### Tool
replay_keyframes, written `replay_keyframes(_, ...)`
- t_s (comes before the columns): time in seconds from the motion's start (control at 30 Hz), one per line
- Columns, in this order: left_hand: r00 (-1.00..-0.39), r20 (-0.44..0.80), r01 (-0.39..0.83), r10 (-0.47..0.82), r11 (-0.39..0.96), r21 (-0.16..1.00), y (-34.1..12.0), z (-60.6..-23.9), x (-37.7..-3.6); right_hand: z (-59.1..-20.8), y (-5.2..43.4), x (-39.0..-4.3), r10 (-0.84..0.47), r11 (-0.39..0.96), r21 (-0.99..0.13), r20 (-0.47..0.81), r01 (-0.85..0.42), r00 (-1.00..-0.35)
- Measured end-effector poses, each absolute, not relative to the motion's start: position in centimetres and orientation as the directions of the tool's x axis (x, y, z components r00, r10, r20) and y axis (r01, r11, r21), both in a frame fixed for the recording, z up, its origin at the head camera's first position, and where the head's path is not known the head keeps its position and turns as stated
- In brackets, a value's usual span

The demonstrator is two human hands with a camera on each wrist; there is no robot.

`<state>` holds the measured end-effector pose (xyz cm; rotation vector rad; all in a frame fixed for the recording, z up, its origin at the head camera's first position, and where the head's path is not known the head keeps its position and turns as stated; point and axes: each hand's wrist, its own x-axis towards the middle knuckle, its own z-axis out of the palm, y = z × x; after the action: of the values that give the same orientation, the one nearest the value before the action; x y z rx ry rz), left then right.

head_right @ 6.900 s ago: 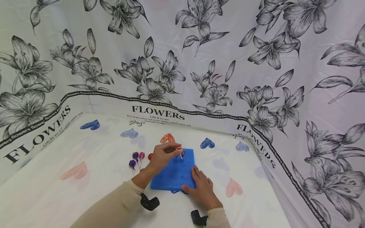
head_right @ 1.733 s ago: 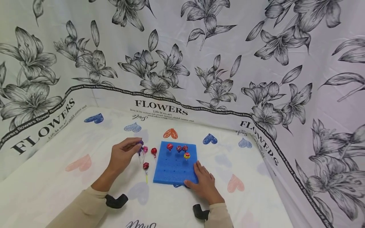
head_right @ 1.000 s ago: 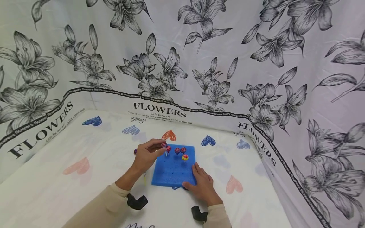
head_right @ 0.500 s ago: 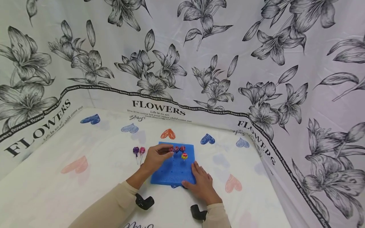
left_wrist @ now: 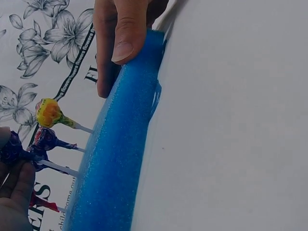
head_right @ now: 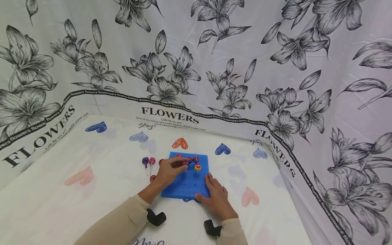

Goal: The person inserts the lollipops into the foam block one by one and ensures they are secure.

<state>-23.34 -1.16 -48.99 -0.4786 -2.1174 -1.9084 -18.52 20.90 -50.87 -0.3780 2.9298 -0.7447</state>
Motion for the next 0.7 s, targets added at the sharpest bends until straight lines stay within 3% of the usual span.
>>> replay_keyframes(0.43, -0.921, 0.38, 0.39, 0.088, 0.209, 0.897, -0.8, -50.3, -23.5, -51.0, 21.0, -18.5, -0.273, 0.847, -0.483, -0.035, -0.223, -0.961)
replay_keyframes(0.7, -0.923, 0.374, 0.384, 0.087, 0.182, 0.905, -0.5, -50.7, -23.6, -50.9, 21.0, -18.4, -0.274, 0.843, -0.486, -0.023, -0.229, -0.961)
